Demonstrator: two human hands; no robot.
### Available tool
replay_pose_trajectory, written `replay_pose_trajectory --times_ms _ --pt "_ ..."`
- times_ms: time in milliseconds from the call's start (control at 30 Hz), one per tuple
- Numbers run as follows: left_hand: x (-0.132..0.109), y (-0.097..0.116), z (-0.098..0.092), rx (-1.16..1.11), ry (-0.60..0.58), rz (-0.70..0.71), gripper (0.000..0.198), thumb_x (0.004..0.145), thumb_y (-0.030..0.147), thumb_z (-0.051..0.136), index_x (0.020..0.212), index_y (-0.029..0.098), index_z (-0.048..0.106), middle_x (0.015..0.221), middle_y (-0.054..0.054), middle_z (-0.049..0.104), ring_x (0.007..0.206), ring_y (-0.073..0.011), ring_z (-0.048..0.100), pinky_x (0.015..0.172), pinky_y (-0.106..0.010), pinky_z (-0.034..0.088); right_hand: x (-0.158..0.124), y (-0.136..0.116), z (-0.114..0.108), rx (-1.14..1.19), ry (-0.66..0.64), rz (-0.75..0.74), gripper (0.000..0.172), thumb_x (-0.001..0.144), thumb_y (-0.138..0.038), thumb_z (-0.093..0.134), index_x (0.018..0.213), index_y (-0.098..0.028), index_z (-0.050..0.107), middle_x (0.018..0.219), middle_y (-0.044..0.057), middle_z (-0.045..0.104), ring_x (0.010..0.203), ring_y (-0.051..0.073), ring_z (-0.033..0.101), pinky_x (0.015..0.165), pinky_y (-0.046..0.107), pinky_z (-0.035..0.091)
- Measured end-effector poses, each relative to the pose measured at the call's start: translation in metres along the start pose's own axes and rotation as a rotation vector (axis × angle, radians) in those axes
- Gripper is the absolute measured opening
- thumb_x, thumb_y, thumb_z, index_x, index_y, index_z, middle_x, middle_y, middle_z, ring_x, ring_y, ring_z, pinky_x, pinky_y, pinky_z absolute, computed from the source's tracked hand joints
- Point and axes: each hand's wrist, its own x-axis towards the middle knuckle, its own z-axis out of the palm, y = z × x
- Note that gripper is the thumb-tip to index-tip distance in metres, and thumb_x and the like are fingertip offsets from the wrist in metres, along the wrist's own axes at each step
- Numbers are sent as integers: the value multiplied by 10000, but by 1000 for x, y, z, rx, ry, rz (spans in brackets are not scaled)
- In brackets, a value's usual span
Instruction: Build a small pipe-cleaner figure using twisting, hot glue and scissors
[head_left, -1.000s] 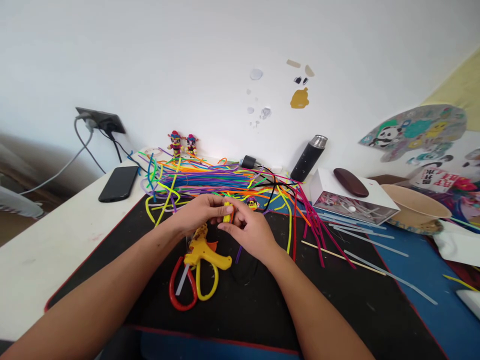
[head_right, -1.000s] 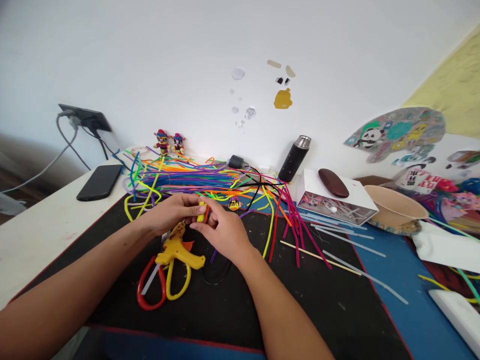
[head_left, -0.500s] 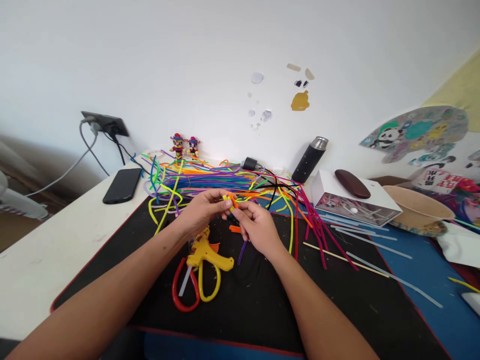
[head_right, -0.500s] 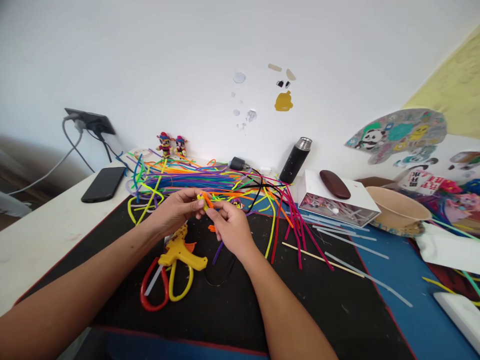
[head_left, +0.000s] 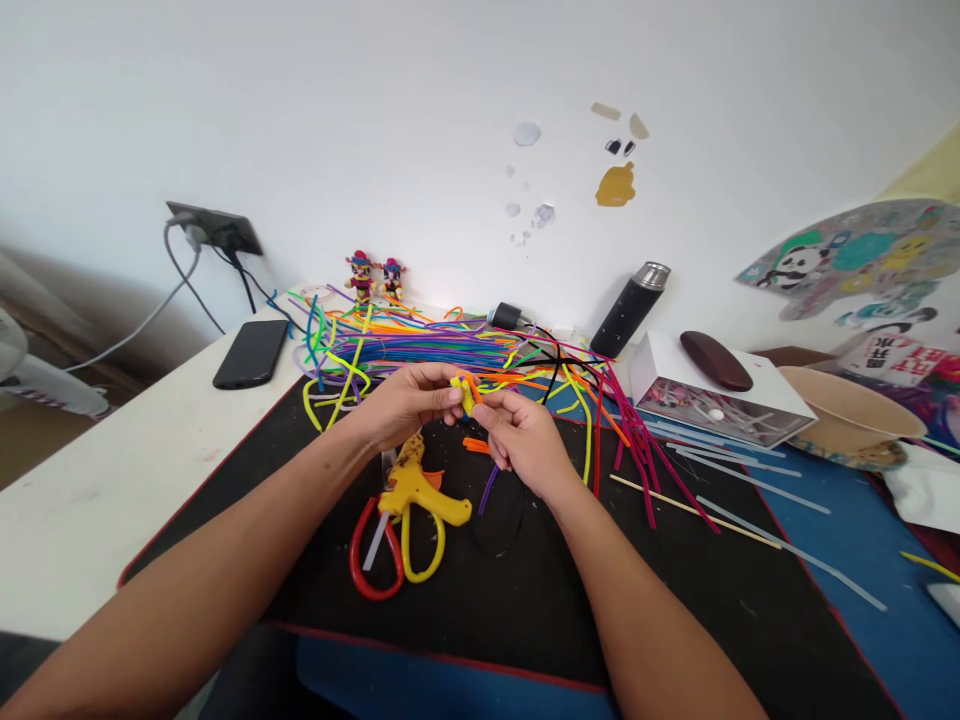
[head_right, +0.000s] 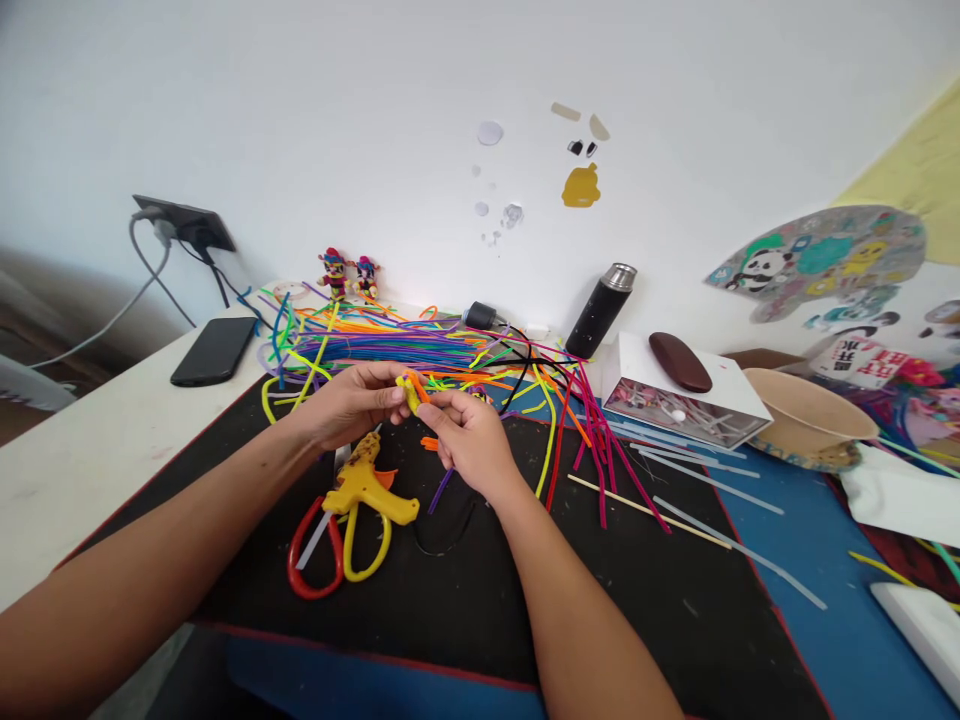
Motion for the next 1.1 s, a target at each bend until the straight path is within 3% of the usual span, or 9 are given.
replay_pose_trajectory --times_ms 167,267,333,433,567,767,867,1100 --pt "3 4 -1 -17 128 112 363 641 356 999 807 123 776 700 -36 714 594 -102 625 565 -197 515 0 -3 -6 -27 28 -20 427 891 -595 707 1004 -184 709 463 -100 474 359 90 405 390 219 311" --pt "5 11 -8 -59 250 223 357 661 376 985 768 129 751 722 -31 705 627 -94 618 571 -178 503 2 -3 -16 -67 131 -58 413 915 -585 676 1024 -188 715 468 -100 450 365 102 394 406 237 290" --pt "5 16 -13 -67 328 284 364 663 386 981 747 136 730 716 -21 688 637 -94 614 582 -176 505 4 -1 -24 -200 214 -82 372 930 -561 658 967 -194 709 475 -88 458 383 114 402 444 257 305" --pt "4 21 -18 -49 393 334 360 675 386 970 755 142 717 714 -14 676 650 -99 617 597 -182 505 6 3 -32 -604 227 -128 259 962 -444 635 916 -208 733 586 -28 593 505 148 503 541 282 333" --pt "4 21 -17 -28 396 327 365 680 391 965 766 145 710 697 -13 673 645 -105 615 591 -192 484 5 2 -32 -1028 163 -102 162 981 -313 629 983 -228 766 697 13 701 624 191 596 616 303 337" --pt "3 18 -13 -4 397 275 399 647 431 978 745 147 716 699 -18 666 647 -114 597 577 -204 467 5 2 -29 -1284 68 69 223 979 -290 655 1166 -234 762 937 82 806 880 258 729 675 318 379" --pt "4 15 -15 -5 385 263 393 648 438 978 773 154 737 726 -17 668 679 -115 609 584 -194 467 6 4 -27 -1340 34 128 213 988 -296 642 1160 -239 754 1019 83 813 950 260 742 706 315 393" --pt "7 11 -21 -1 361 237 409 629 450 986 807 153 769 755 -28 694 703 -116 628 611 -192 484 6 1 -26 -1285 40 157 152 999 -254 610 1059 -236 748 963 63 800 899 237 725 687 304 354"
